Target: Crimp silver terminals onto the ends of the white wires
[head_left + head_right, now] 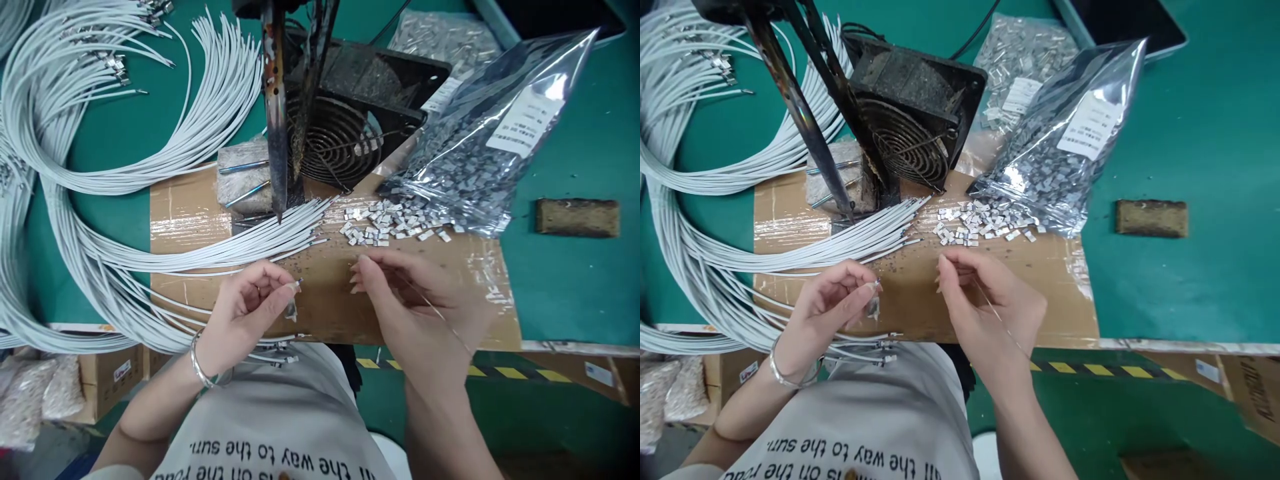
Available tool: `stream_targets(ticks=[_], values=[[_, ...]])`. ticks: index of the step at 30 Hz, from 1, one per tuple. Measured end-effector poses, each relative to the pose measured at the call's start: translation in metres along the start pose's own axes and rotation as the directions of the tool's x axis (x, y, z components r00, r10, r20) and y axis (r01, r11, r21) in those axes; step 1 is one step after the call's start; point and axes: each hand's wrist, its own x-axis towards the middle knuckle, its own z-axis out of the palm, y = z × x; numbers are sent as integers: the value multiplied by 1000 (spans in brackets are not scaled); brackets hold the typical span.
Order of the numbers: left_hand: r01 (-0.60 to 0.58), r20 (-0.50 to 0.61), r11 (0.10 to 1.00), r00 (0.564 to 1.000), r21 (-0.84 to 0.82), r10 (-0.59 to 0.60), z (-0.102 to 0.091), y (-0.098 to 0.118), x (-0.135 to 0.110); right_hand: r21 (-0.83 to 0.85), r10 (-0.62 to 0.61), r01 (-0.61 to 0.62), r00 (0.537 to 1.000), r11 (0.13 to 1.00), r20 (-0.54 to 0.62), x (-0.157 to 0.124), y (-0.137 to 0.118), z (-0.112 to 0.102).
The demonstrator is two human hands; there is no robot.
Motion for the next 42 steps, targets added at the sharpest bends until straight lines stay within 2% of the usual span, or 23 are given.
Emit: stream_targets(ticks=[2, 6, 8, 12, 15, 17, 19, 21, 23, 24, 26, 27, 28, 29, 30, 31, 32, 33, 34, 35, 38, 42], values=[[-15, -28, 1000, 999, 10, 15, 2, 1, 1, 67, 0, -3, 999, 998, 38, -2, -5, 2], [-37, -70, 999, 997, 35, 39, 6, 1, 0, 163, 65, -92, 984, 982, 164, -6, -14, 5], [-35, -53, 999, 998, 21, 36, 6, 1, -1, 235, 98, -164, 957, 958, 271, -6, -17, 6], [-28, 18, 999, 999, -29, 29, 5, 3, -5, 366, 173, -363, 871, 857, 460, -6, -15, 8], [-54, 52, 998, 997, -7, 55, 3, 4, -8, 431, 153, -398, 852, 810, 500, -7, -11, 12], [-103, 57, 992, 994, 75, 99, 3, 5, -9, 435, 137, -392, 849, 810, 510, -9, -10, 13], [-192, 65, 959, 981, 210, 182, 4, 6, -10, 411, 157, -390, 854, 824, 496, -9, -11, 13], [-313, 89, 877, 949, 365, 302, 5, 6, -11, 402, 207, -379, 888, 833, 410, -6, -13, 10], [-463, 167, 739, 882, 490, 442, 7, 5, -13, 434, 238, -327, 939, 839, 247, 0, -13, 4], [-539, 234, 646, 834, 540, 500, 7, 4, -14, 463, 229, -276, 961, 843, 156, 4, -13, 1], [-666, 397, 462, 732, 585, 553, 6, 2, -14, 485, 215, -206, 976, 850, 39, 11, -10, -7], [-702, 467, 421, 704, 574, 536, 4, 0, -13, 477, 212, -194, 977, 857, 16, 13, -8, -10], [-706, 508, 453, 707, 544, 492, 2, -2, -11, 463, 215, -195, 977, 865, 10, 14, -6, -12], [-665, 511, 564, 743, 490, 432, 0, -3, -9, 448, 217, -200, 976, 871, 15, 13, -4, -14], [-551, 489, 728, 805, 407, 336, -3, -5, -7, 436, 219, -207, 975, 876, 22, 12, -3, -14], [-373, 427, 875, 877, 311, 222, -5, -6, -4, 429, 218, -211, 975, 878, 33, 9, -2, -13], [-191, 349, 961, 930, 197, 113, -7, -8, -2, 422, 215, -215, 975, 881, 48, 6, -2, -11], [-34, 277, 996, 961, 81, 10, -9, -9, 0, 414, 212, -224, 974, 882, 76, 3, -3, -8], [75, 212, 997, 975, -24, -68, -10, -9, 1, 404, 206, -237, 971, 884, 118, 0, -5, -6], [132, 165, 986, 980, -105, -114, -10, -10, 1, 394, 199, -253, 965, 884, 173, -3, -7, -2], [150, 113, 966, 985, -209, -129, -9, -11, 0, 381, 193, -314, 927, 870, 322, -7, -14, 6], [117, 129, 962, 988, -246, -87, -7, -12, -3, 390, 216, -369, 898, 843, 383, -10, -20, 14]])
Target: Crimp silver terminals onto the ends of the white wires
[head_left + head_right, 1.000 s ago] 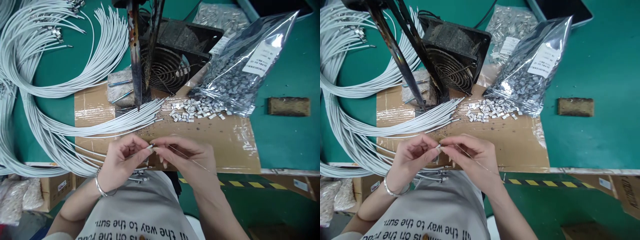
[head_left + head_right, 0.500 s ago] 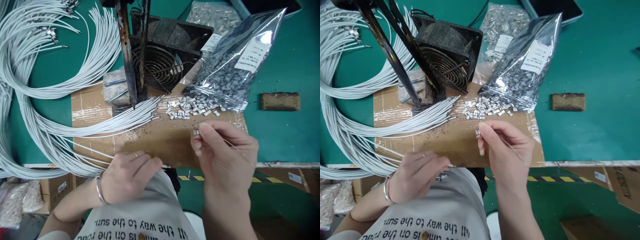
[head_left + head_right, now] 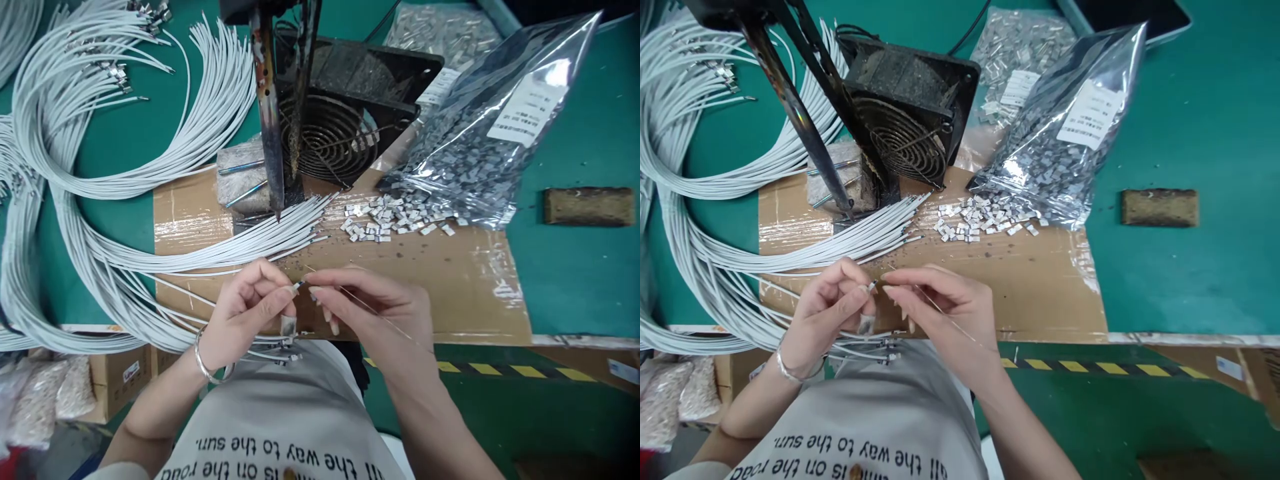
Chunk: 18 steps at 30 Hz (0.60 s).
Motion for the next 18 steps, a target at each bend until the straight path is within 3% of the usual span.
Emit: stream_targets(ticks=[3, 7, 11, 13, 18], values=[[-12, 21, 1000, 1000, -7, 12, 2, 1, -1, 9, -19, 19, 1000, 1000, 18, 0, 1, 3], [3, 28, 1000, 1000, 11, -3, 5, 3, -2, -59, -154, 156, 988, 986, 29, 1, 3, 5], [-6, 9, 1000, 1000, 16, 6, 6, 4, -4, -78, -211, 201, 965, 977, -155, 1, 2, 6], [-9, -11, 1000, 1000, 13, 9, 6, 4, -5, -56, -187, 179, 962, 982, -201, 1, 1, 5], [-63, -53, 998, 997, -5, 63, 7, 3, -4, -2, -23, 23, 999, 1000, -44, -5, 1, 6]])
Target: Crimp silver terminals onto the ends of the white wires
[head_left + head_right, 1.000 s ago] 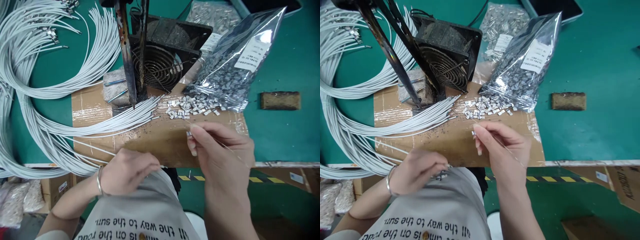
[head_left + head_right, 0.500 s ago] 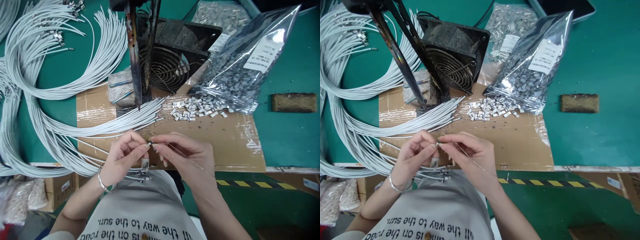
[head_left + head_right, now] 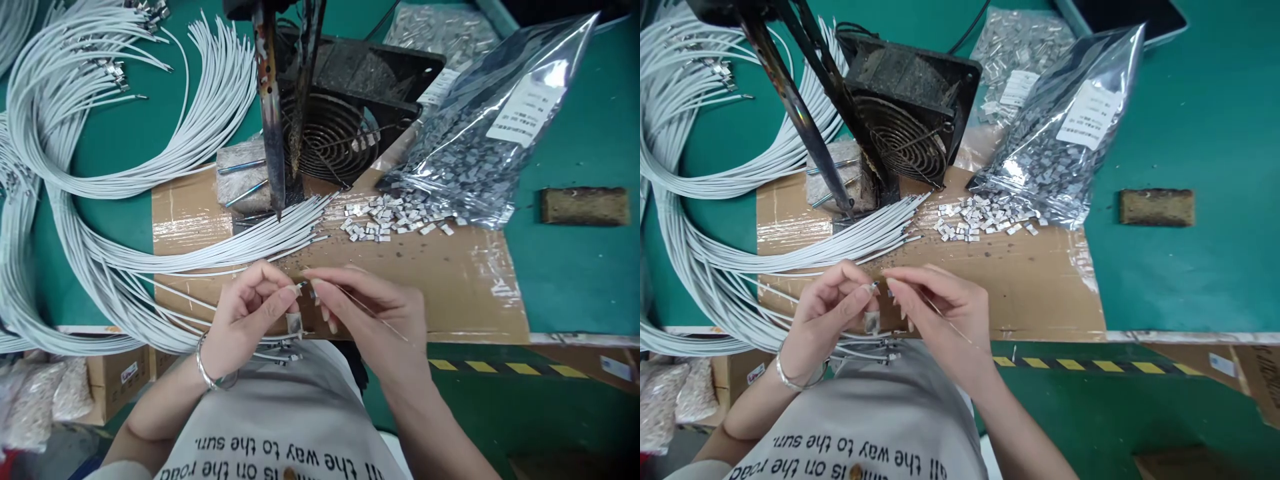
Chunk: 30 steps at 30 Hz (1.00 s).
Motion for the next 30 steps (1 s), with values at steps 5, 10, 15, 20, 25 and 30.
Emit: stream_targets(ticks=[5, 10, 15, 20, 25, 30], values=[[-46, -18, 998, 999, 34, 47, 4, -2, 2, 24, -83, 82, 994, 996, 77, -1, 1, 2], [-83, -51, 993, 995, 83, 88, 5, -3, 2, 15, -89, 88, 995, 996, 54, -1, 1, 5], [-108, -58, 984, 991, 144, 118, 6, -3, 2, 106, -4, -3, 998, 994, 62, -1, 3, 5], [-116, -103, 958, 984, 262, 148, 9, -1, 1, 261, 259, -292, 953, 920, 154, 2, 5, 0], [-125, -100, 913, 979, 389, 177, 7, 1, -2, 93, 313, -335, 930, 938, 196, 4, -5, -8], [-83, -90, 912, 987, 401, 130, 5, 2, -2, -76, 288, -280, 948, 957, 133, 2, -18, -11]])
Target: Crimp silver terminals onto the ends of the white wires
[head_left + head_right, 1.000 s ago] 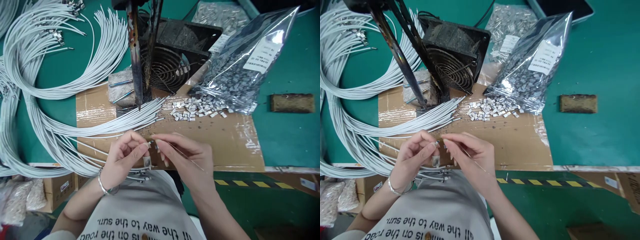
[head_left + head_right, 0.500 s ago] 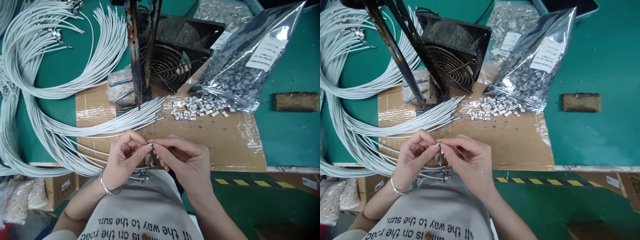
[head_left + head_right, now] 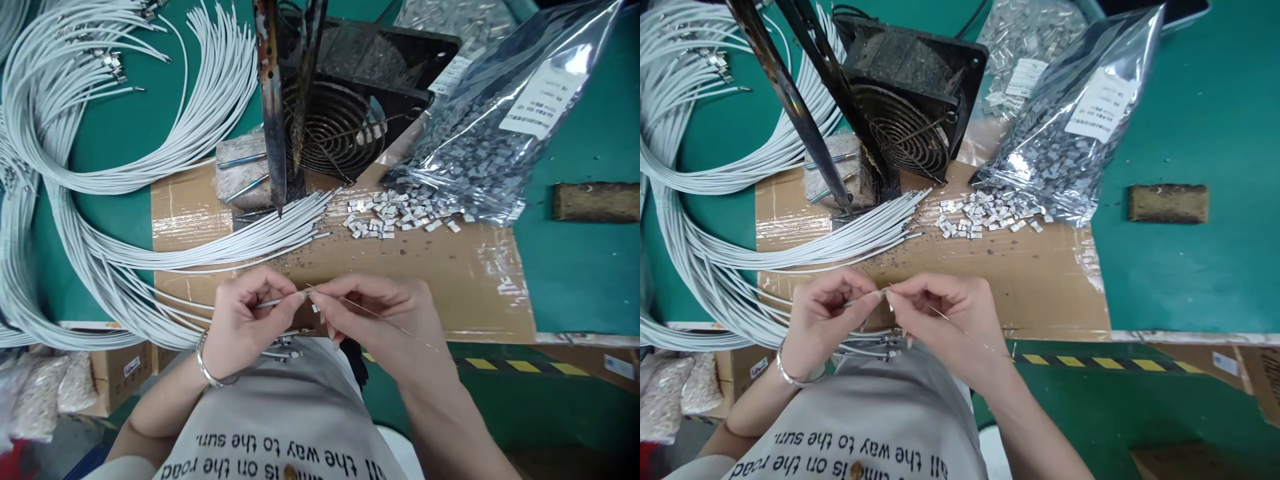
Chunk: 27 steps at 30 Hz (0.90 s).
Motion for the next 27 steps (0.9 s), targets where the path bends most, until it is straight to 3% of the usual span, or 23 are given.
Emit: stream_targets(ticks=[6, 10, 14, 17, 20, 23, 27], values=[[-7, -19, 998, 1000, 59, 8, 3, 5, 4, -37, -69, 69, 998, 997, 5, -1, 0, -4], [-119, -71, 977, 989, 178, 133, 7, 7, 2, -24, -150, 149, 987, 989, -65, 2, 3, 0], [-183, -135, 953, 966, 240, 219, 14, 4, -3, 77, -151, 162, 979, 984, -140, 4, 10, 16], [-146, -168, 977, 971, 156, 172, 18, 1, -5, 178, -204, 250, 949, 952, -241, 3, 19, 32], [-65, -124, 997, 990, -36, 60, 18, 1, -5, 56, -313, 352, 886, 934, -342, 2, 27, 41], [1, -98, 993, 995, -119, -13, 16, 5, -2, -143, -451, 428, 833, 893, -320, 1, 31, 39], [15, -160, 999, 987, -44, -22, 14, 11, 2, -199, -508, 469, 818, 861, -270, 2, 28, 34]])
